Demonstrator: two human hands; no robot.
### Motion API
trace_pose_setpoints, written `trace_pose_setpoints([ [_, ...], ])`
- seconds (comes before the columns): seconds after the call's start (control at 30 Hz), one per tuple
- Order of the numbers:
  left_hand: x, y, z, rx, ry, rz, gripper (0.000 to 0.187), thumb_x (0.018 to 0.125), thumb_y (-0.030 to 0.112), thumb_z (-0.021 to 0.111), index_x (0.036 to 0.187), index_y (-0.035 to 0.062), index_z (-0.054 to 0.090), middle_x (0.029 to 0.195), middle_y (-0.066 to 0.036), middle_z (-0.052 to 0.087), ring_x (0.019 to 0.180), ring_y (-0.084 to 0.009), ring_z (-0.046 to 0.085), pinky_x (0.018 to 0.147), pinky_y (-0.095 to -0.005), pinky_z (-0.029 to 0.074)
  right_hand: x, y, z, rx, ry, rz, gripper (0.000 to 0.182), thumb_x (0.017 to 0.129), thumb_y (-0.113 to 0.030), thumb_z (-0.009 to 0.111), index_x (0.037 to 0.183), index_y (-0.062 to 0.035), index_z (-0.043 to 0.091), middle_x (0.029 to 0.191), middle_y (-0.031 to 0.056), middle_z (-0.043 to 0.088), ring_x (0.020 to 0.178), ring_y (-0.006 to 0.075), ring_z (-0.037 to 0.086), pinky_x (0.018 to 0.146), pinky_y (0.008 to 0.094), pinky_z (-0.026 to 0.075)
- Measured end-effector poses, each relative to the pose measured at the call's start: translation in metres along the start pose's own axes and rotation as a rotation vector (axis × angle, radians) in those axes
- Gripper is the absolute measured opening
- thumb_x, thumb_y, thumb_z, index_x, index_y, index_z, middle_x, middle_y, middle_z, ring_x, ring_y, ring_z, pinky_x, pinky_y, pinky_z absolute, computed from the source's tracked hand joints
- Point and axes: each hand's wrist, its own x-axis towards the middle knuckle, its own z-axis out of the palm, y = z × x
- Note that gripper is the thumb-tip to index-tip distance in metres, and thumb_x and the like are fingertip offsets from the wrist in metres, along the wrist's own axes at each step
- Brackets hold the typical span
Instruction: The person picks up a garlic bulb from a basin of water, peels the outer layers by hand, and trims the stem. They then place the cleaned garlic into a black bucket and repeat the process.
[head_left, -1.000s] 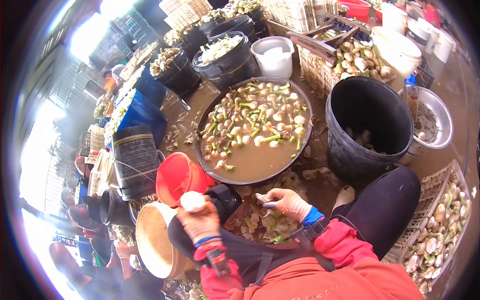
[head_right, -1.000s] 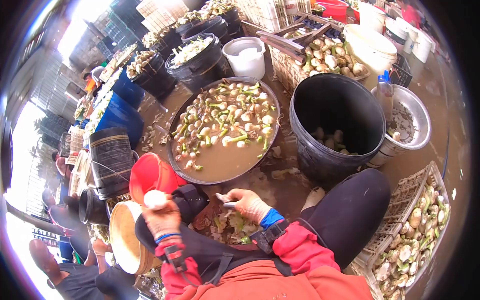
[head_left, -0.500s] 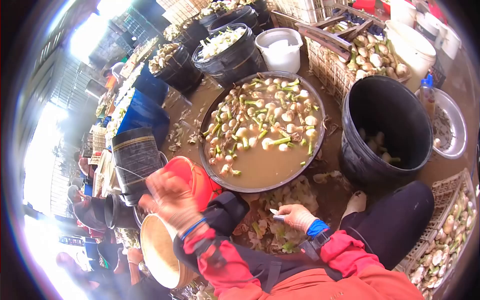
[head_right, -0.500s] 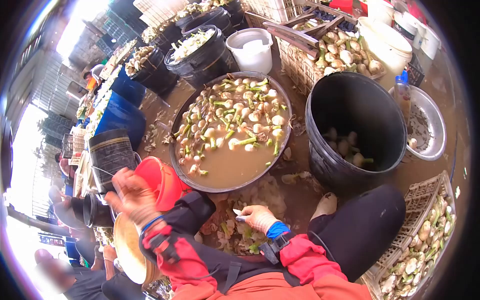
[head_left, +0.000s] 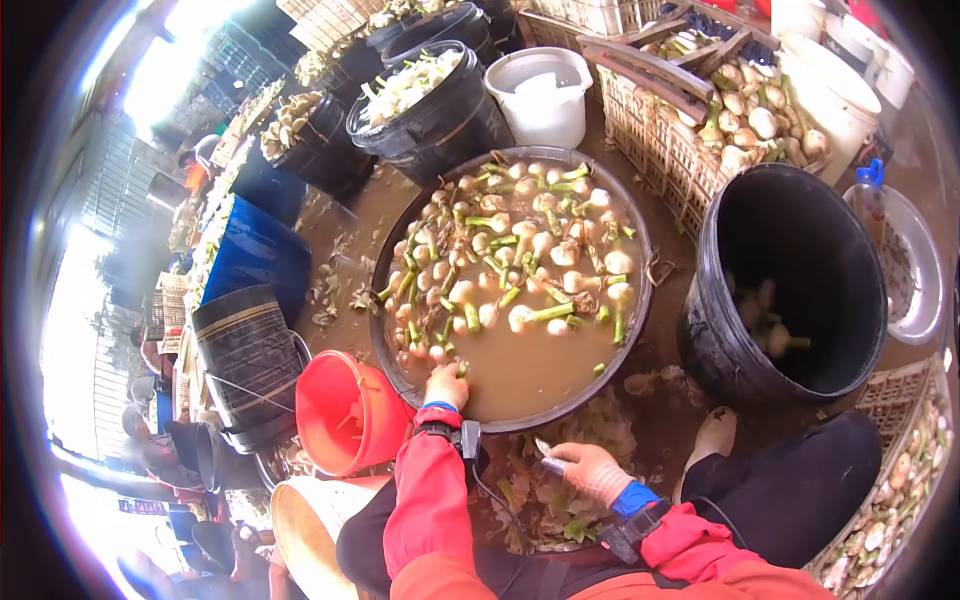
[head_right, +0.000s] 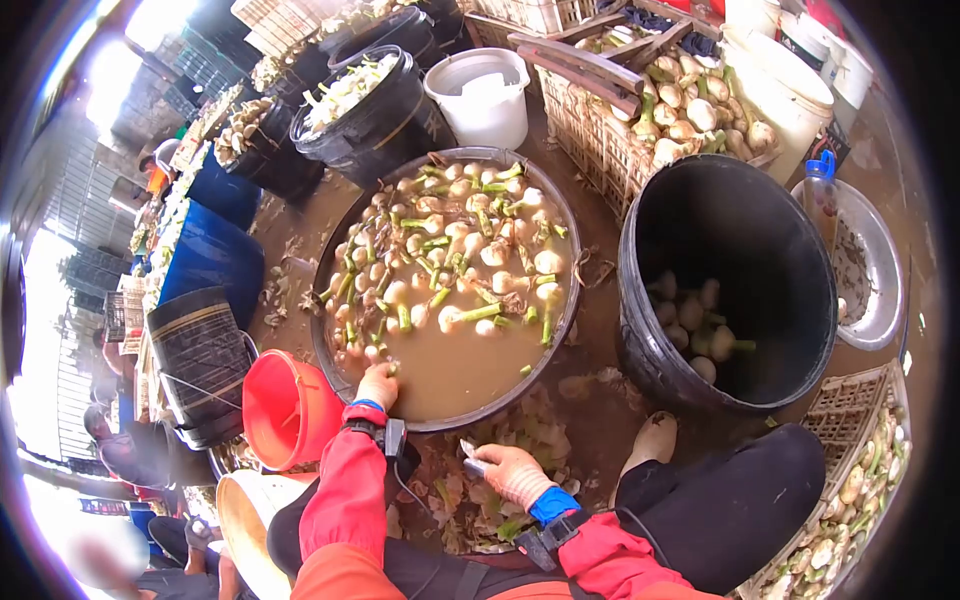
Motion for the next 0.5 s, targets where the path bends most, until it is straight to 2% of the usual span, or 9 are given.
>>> trace_pose_setpoints([
  [0.03, 0.001, 0.002, 0.004, -0.416, -0.067, 0.027, 0.025, 0.084, 0.022, 0.061, 0.106, 0.0095, 0.059, 0.105, -0.014, 0.062, 0.087, -0.0286, 0.062, 0.08, -0.0323, 0.049, -0.003, -0.004, -0.001, 0.06, 0.017, 0.012, 0.024, 0.081, -0.014, 0.057, 0.104, -0.012, 0.064, 0.08, 0.0096, 0.063, 0.073, 0.0171, 0.056, 0.07, 0.0296, 0.045],
  [0.07, 0.009, -0.006, 0.021, -0.942, -0.147, -0.002, 0.023, 0.085, 0.019, 0.063, 0.103, 0.006, 0.057, 0.097, -0.009, 0.063, 0.08, -0.0229, 0.062, 0.072, -0.0306, 0.052, -0.001, -0.002, 0.0, 0.083, 0.045, -0.014, 0.022, 0.082, -0.015, 0.059, 0.102, -0.0097, 0.064, 0.079, 0.0076, 0.063, 0.073, 0.0143, 0.055, 0.07, 0.0282, 0.044],
  [0.13, -0.052, 0.056, -0.017, -1.572, -0.229, -0.042, 0.022, 0.086, 0.017, 0.063, 0.104, 0.0064, 0.057, 0.089, -0.005, 0.062, 0.077, -0.0189, 0.061, 0.066, -0.0311, 0.052, 0.004, 0.006, 0.004, 0.193, 0.215, -0.197, 0.02, 0.082, -0.015, 0.061, 0.101, -0.0076, 0.065, 0.079, 0.0061, 0.063, 0.074, 0.0119, 0.054, 0.071, 0.0278, 0.044],
  [0.17, -0.073, 0.074, -0.026, -1.573, -0.24, -0.043, 0.022, 0.086, 0.017, 0.063, 0.104, 0.0064, 0.057, 0.089, -0.005, 0.062, 0.077, -0.0189, 0.061, 0.066, -0.0311, 0.052, 0.012, 0.014, 0.005, 0.292, 0.253, -0.224, 0.018, 0.083, -0.014, 0.062, 0.099, -0.006, 0.065, 0.08, 0.0028, 0.064, 0.075, 0.0104, 0.053, 0.071, 0.0267, 0.044],
  [0.2, -0.091, 0.089, -0.033, -1.592, -0.284, -0.027, 0.024, 0.086, 0.019, 0.063, 0.106, 0.0068, 0.056, 0.092, -0.006, 0.062, 0.077, -0.019, 0.062, 0.064, -0.0322, 0.053, 0.002, -0.006, -0.004, 0.377, 0.284, -0.161, 0.021, 0.082, -0.003, 0.058, 0.103, -0.003, 0.064, 0.088, -0.0012, 0.062, 0.085, 0.0089, 0.055, 0.077, 0.0221, 0.043],
  [0.27, -0.118, 0.105, -0.032, -1.627, -0.364, 0.037, 0.031, 0.085, 0.02, 0.064, 0.111, 0.0055, 0.054, 0.096, -0.007, 0.062, 0.08, -0.0174, 0.063, 0.065, -0.0301, 0.053, 0.008, -0.003, -0.009, 0.545, 0.453, -0.395, 0.024, 0.082, 0.003, 0.054, 0.104, 0.0007, 0.063, 0.095, 0.0013, 0.062, 0.092, 0.0094, 0.056, 0.083, 0.0223, 0.043],
  [0.37, -0.165, 0.126, -0.025, -1.693, -0.508, 0.17, 0.04, 0.081, 0.019, 0.069, 0.113, 0.0015, 0.053, 0.099, -0.008, 0.062, 0.085, -0.0176, 0.062, 0.072, -0.0257, 0.049, -0.005, -0.016, -0.029, 0.728, 0.365, -0.525, 0.031, 0.079, 0.006, 0.054, 0.109, 0.0029, 0.06, 0.105, 0.0077, 0.063, 0.097, 0.0127, 0.057, 0.086, 0.0233, 0.042],
  [0.4, -0.174, 0.127, -0.022, -1.694, -0.601, 0.24, 0.049, 0.078, 0.015, 0.071, 0.119, 0.0, 0.05, 0.102, -0.007, 0.061, 0.092, -0.0158, 0.059, 0.077, -0.0244, 0.046, -0.01, -0.019, -0.032, 0.728, 0.375, -0.53, 0.031, 0.079, 0.006, 0.054, 0.109, 0.0029, 0.06, 0.105, 0.0077, 0.063, 0.097, 0.0127, 0.057, 0.086, 0.0233, 0.042],
  [0.5, -0.216, 0.149, -0.029, -1.568, -0.565, 0.228, 0.06, 0.074, 0.006, 0.072, 0.127, -0.0035, 0.045, 0.109, -0.007, 0.058, 0.096, -0.0168, 0.058, 0.086, -0.0279, 0.047, -0.026, -0.024, -0.034, 0.326, 0.32, -0.471, 0.033, 0.082, -0.003, 0.061, 0.115, 0.0012, 0.059, 0.109, 0.007, 0.062, 0.1, 0.014, 0.055, 0.091, 0.0255, 0.041],
])
